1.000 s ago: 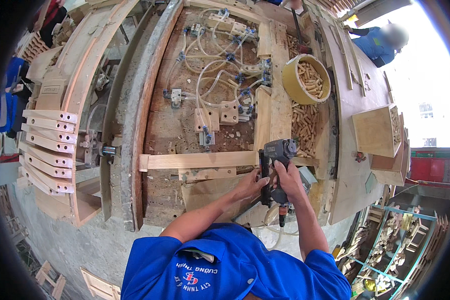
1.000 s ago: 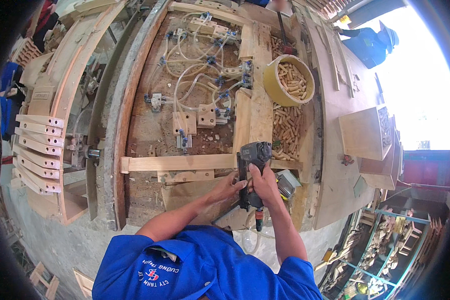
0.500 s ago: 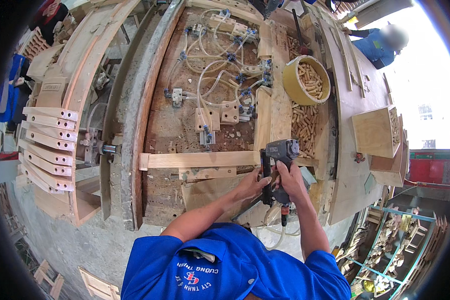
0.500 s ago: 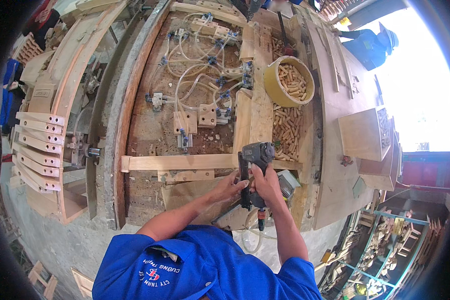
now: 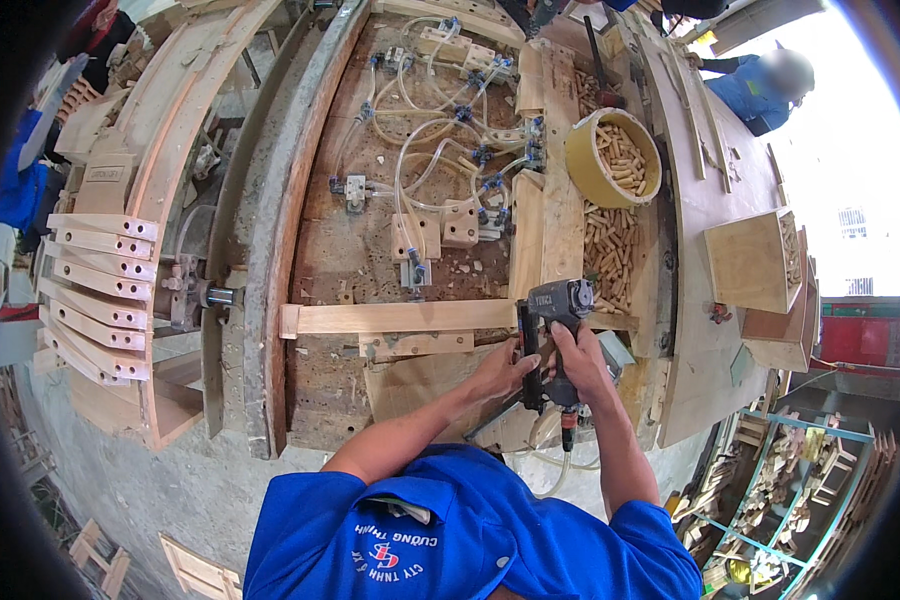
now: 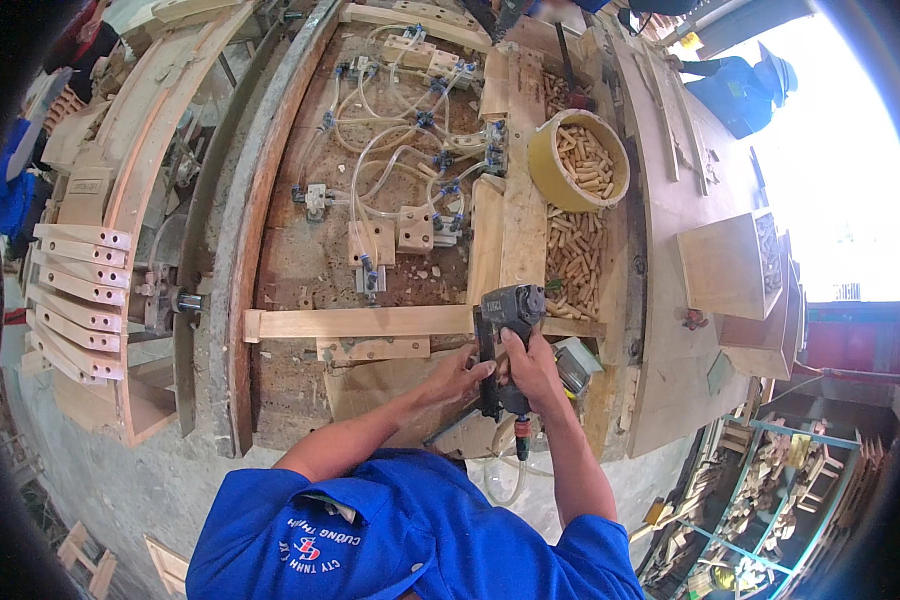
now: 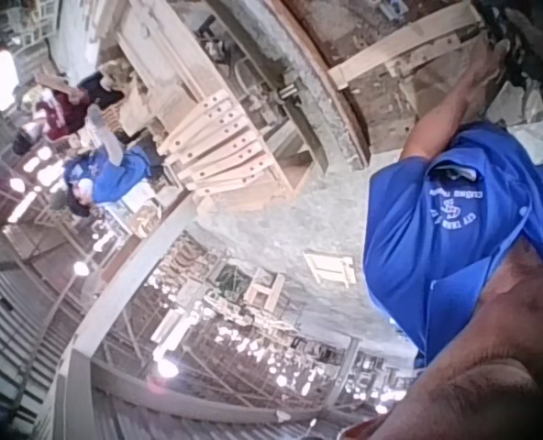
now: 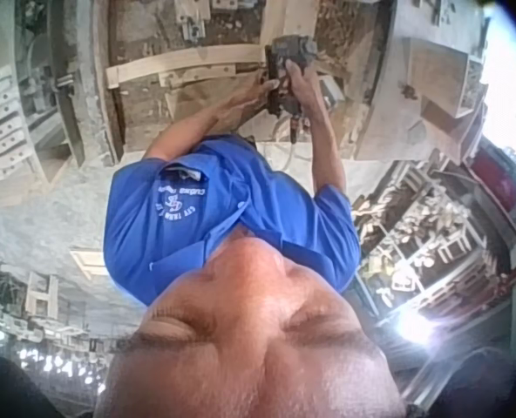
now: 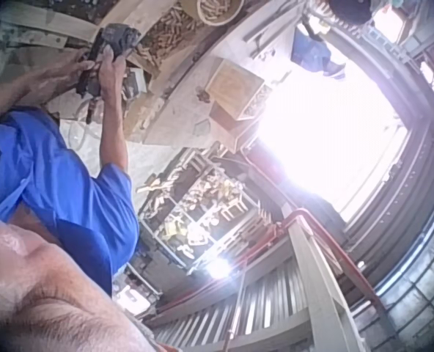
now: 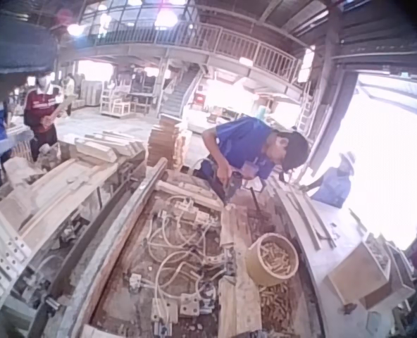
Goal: The person assembles wooden furniture parts by hand, using a hammer to tap dowels into place and a nail gun to fasten joints. They repeatedly pick up wooden pieces, align them, and secure them before stacking the finished units.
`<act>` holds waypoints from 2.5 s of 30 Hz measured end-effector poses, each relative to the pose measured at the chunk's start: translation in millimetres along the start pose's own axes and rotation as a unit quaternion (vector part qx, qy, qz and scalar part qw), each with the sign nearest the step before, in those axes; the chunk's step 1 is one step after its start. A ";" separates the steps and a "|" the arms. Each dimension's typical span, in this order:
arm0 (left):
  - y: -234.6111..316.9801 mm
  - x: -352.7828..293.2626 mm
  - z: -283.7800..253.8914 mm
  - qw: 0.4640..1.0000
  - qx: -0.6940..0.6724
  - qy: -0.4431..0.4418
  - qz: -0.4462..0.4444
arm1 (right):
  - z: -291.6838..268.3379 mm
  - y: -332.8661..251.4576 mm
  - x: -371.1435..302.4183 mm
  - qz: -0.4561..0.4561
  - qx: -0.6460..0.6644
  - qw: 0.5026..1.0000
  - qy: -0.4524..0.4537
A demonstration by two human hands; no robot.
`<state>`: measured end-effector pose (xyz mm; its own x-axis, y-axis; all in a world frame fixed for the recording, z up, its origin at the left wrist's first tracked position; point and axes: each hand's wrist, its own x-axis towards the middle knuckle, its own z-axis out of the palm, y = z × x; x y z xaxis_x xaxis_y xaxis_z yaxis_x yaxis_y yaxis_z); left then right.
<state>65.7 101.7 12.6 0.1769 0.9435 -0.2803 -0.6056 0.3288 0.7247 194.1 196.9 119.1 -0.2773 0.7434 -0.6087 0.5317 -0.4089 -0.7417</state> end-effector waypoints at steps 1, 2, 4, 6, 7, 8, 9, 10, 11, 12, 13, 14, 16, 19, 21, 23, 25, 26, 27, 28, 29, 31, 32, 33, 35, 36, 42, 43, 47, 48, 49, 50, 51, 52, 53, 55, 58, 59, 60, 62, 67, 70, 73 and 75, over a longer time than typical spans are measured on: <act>-1.7 0.0 -0.5 1.000 -0.005 0.004 -0.014 | 1.6 -1.2 0.2 -0.007 0.000 1.000 0.001; -2.9 1.2 -1.6 1.000 0.003 0.011 -0.024 | 3.1 -2.4 0.2 -0.013 0.001 1.000 0.002; -3.3 1.3 -0.9 1.000 0.006 0.012 -0.017 | 4.0 -1.6 0.9 -0.022 -0.005 1.000 0.004; -1.5 -0.4 2.5 1.000 -0.003 -0.001 0.016 | 2.0 3.2 -0.4 -0.036 -0.020 0.999 0.015; -7.0 1.2 5.1 0.999 -0.039 -0.017 0.021 | 1.1 6.0 -1.5 -0.047 -0.037 0.998 0.023; -14.6 6.2 7.8 0.996 -0.075 -0.031 0.028 | 0.6 4.4 -2.5 -0.061 -0.056 0.996 0.030; -21.8 10.0 8.3 0.992 -0.111 -0.047 0.036 | -4.6 2.4 -8.6 -0.042 -0.038 0.998 0.036; -21.1 11.9 3.7 0.999 0.002 -0.042 -0.002 | -11.1 -1.0 -15.4 -0.024 -0.019 0.999 0.036; -16.9 11.0 -1.9 0.992 0.116 -0.035 -0.042 | -16.4 -6.2 -24.8 -0.005 0.002 0.999 0.034; -13.2 8.2 -6.5 0.970 0.226 -0.026 -0.083 | -21.5 -11.9 -35.3 -0.025 0.015 0.997 0.065; -8.8 2.7 -8.6 0.968 0.244 -0.018 -0.056 | -31.1 -20.3 -48.8 -0.031 0.005 0.996 0.089; -5.0 -4.4 -8.1 0.965 0.261 -0.017 -0.031 | -46.5 -21.0 -61.2 -0.034 -0.004 0.992 0.119; -10.9 -15.4 -17.6 0.961 0.276 -0.002 -0.011 | -94.7 -2.3 -81.8 -0.074 -0.061 0.978 0.187; -12.7 -44.2 -58.9 0.966 0.246 0.084 -0.007 | -162.3 7.7 -106.4 -0.113 -0.180 0.933 0.291; 25.1 -70.6 -75.1 0.958 0.240 0.144 -0.054 | -202.3 22.0 -101.0 -0.068 -0.210 0.918 0.329; 59.9 -84.9 -92.0 0.959 0.215 0.180 -0.051 | -253.4 78.3 -96.9 -0.113 -0.435 0.777 0.441; 72.1 -87.7 -125.5 0.957 0.164 0.239 0.015 | -288.5 99.1 -81.6 -0.087 -0.502 0.733 0.451; 79.2 -75.4 -140.7 0.948 0.176 0.250 0.093 | -314.7 118.3 -98.7 -0.091 -0.562 0.652 0.501; 94.4 -85.5 -151.7 0.914 0.232 0.320 0.087 | -306.9 121.3 -53.1 -0.050 -0.514 0.729 0.449; 119.2 -86.3 -157.3 0.880 0.293 0.363 0.089 | -296.1 129.9 -36.8 0.008 -0.460 0.785 0.416; 124.9 -85.2 -171.5 0.868 0.288 0.394 0.088 | -329.0 120.9 -37.6 -0.020 -0.586 0.693 0.419; 141.6 -69.9 -193.3 0.816 0.356 0.436 0.134 | -344.7 119.5 -35.5 0.000 -0.645 0.650 0.401; 162.9 -53.7 -194.1 0.770 0.439 0.431 0.169 | -325.1 142.1 -42.6 0.070 -0.590 0.714 0.371; 163.5 -46.3 -201.3 0.759 0.445 0.446 0.162 | -352.1 116.1 -53.5 0.144 -0.775 0.534 0.305; 187.5 -33.8 -194.1 0.707 0.493 0.500 0.083 | -317.9 121.8 -47.1 0.084 -0.632 0.644 0.422; 200.4 -31.2 -191.3 0.676 0.519 0.521 0.050 | -288.0 131.8 -44.2 0.016 -0.560 0.690 0.458; 205.9 -11.6 -193.9 0.685 0.497 0.531 0.039 | -167.0 144.2 -87.0 -0.154 -0.515 0.751 0.384; 207.8 -10.6 -194.7 0.685 0.506 0.522 0.037 | -153.0 146.4 -92.9 -0.155 -0.523 0.753 0.369; 217.0 -12.7 -198.6 0.671 0.556 0.490 0.027 | -117.2 149.7 -105.8 -0.151 -0.540 0.759 0.331; 220.3 -15.2 -200.9 0.666 0.568 0.483 0.026 | -111.7 149.6 -106.6 -0.151 -0.539 0.762 0.326; 222.9 -15.2 -201.3 0.665 0.569 0.482 0.035 | -108.5 150.3 -109.6 -0.149 -0.541 0.762 0.324; 225.2 -15.8 -201.9 0.665 0.570 0.481 0.043 | -105.4 150.5 -111.0 -0.148 -0.542 0.762 0.322; 227.5 -16.6 -202.6 0.664 0.571 0.481 0.051 | -102.1 150.6 -112.0 -0.148 -0.544 0.762 0.318; 228.8 -15.8 -201.3 0.668 0.569 0.477 0.046 | -99.5 152.2 -116.4 -0.146 -0.545 0.762 0.317; 230.8 -14.8 -200.0 0.672 0.568 0.473 0.042 | -98.2 151.8 -116.7 -0.146 -0.546 0.761 0.318; 232.7 -16.6 -197.9 0.677 0.560 0.475 0.035 | -95.0 150.9 -117.7 -0.145 -0.548 0.762 0.315; 225.3 -27.6 -191.9 0.676 0.538 0.502 0.039 | -90.9 147.6 -115.4 -0.147 -0.550 0.765 0.301; 221.1 -30.2 -188.3 0.673 0.528 0.515 0.051 | -90.4 147.2 -116.0 -0.145 -0.552 0.765 0.300; 218.2 -33.5 -185.7 0.670 0.517 0.530 0.062 | -88.5 147.1 -115.9 -0.147 -0.551 0.766 0.297; 207.7 -39.7 -175.6 0.675 0.523 0.518 0.051 | -85.4 148.9 -118.9 -0.141 -0.553 0.765 0.297; 185.8 -79.8 -171.4 0.696 0.586 0.413 0.047 | -79.4 156.3 -125.4 -0.138 -0.555 0.767 0.291; 161.1 -104.9 -169.2 0.685 0.627 0.369 0.049 | -78.6 158.3 -129.6 -0.130 -0.562 0.766 0.282; 145.0 -117.0 -166.6 0.631 0.709 0.306 0.076 | -76.4 159.8 -132.4 -0.129 -0.568 0.765 0.275; 138.2 -121.4 -165.2 0.593 0.749 0.266 0.127 | -74.2 162.3 -134.0 -0.129 -0.570 0.765 0.271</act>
<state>-167.6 25.7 42.8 -0.2841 0.9549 0.0867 0.8792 0.2233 0.4209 376.9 70.3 101.2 -0.2816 0.9583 -0.0483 0.9534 0.2852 0.0982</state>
